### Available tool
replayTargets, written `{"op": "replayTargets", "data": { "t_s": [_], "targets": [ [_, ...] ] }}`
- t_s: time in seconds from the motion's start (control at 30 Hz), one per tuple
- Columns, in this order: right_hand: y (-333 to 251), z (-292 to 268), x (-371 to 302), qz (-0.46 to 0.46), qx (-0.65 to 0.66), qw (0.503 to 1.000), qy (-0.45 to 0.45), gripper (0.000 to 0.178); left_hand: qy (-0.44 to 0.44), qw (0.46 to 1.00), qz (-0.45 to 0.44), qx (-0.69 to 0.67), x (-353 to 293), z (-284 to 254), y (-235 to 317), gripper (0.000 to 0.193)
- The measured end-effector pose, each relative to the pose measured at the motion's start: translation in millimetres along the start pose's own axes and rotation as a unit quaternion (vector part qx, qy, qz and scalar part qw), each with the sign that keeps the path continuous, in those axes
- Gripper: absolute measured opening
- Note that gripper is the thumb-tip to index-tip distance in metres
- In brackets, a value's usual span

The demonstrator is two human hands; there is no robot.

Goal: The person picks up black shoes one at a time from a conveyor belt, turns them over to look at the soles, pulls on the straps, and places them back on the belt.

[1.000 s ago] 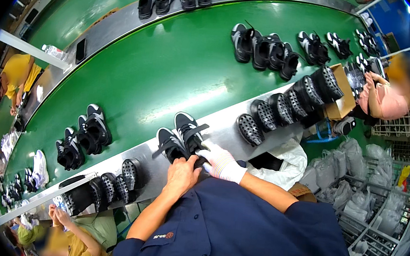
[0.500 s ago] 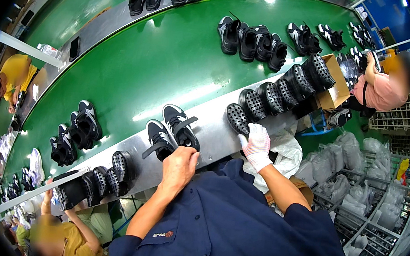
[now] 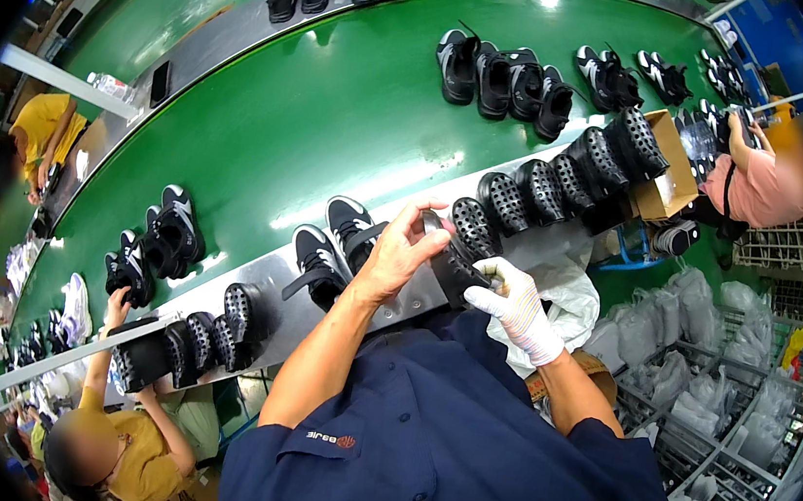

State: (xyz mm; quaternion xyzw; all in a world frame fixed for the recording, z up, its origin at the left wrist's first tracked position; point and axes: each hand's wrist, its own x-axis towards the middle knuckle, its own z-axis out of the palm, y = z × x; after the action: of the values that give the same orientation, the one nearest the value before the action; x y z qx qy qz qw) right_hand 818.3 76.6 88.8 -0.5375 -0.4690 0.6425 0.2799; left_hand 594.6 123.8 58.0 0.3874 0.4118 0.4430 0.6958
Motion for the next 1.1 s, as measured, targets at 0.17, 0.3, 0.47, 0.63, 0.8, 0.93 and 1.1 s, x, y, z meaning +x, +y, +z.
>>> {"op": "replayTargets", "data": {
  "t_s": [0.17, 0.3, 0.47, 0.63, 0.8, 0.93, 1.1],
  "targets": [
    [-11, 33, 6, 0.009, -0.158, 0.983, -0.096, 0.049, 0.046, 0.996, -0.015, 0.078, -23, -15, -2, 0.038],
    [-1, 52, 17, 0.059, -0.258, 0.959, -0.105, 0.049, 0.219, 0.871, 0.042, 0.437, -55, -53, -6, 0.054],
    [-8, 74, 41, 0.012, -0.425, 0.880, -0.211, 0.056, 0.137, 0.682, 0.048, 0.717, -52, -91, -23, 0.036],
    [-13, 74, 67, -0.048, -0.496, 0.826, -0.264, 0.053, 0.087, 0.763, 0.019, 0.640, -34, -122, -37, 0.023],
    [-29, 64, 54, 0.051, -0.435, 0.850, -0.292, 0.054, -0.003, 0.735, -0.004, 0.678, -57, -107, -17, 0.065],
    [-25, 75, 55, 0.063, -0.381, 0.873, -0.299, 0.053, 0.010, 0.742, 0.030, 0.670, -51, -120, -41, 0.045],
    [-30, 86, 72, 0.068, -0.444, 0.855, -0.261, 0.046, 0.009, 0.826, -0.002, 0.563, -35, -131, -30, 0.025]
  ]
}}
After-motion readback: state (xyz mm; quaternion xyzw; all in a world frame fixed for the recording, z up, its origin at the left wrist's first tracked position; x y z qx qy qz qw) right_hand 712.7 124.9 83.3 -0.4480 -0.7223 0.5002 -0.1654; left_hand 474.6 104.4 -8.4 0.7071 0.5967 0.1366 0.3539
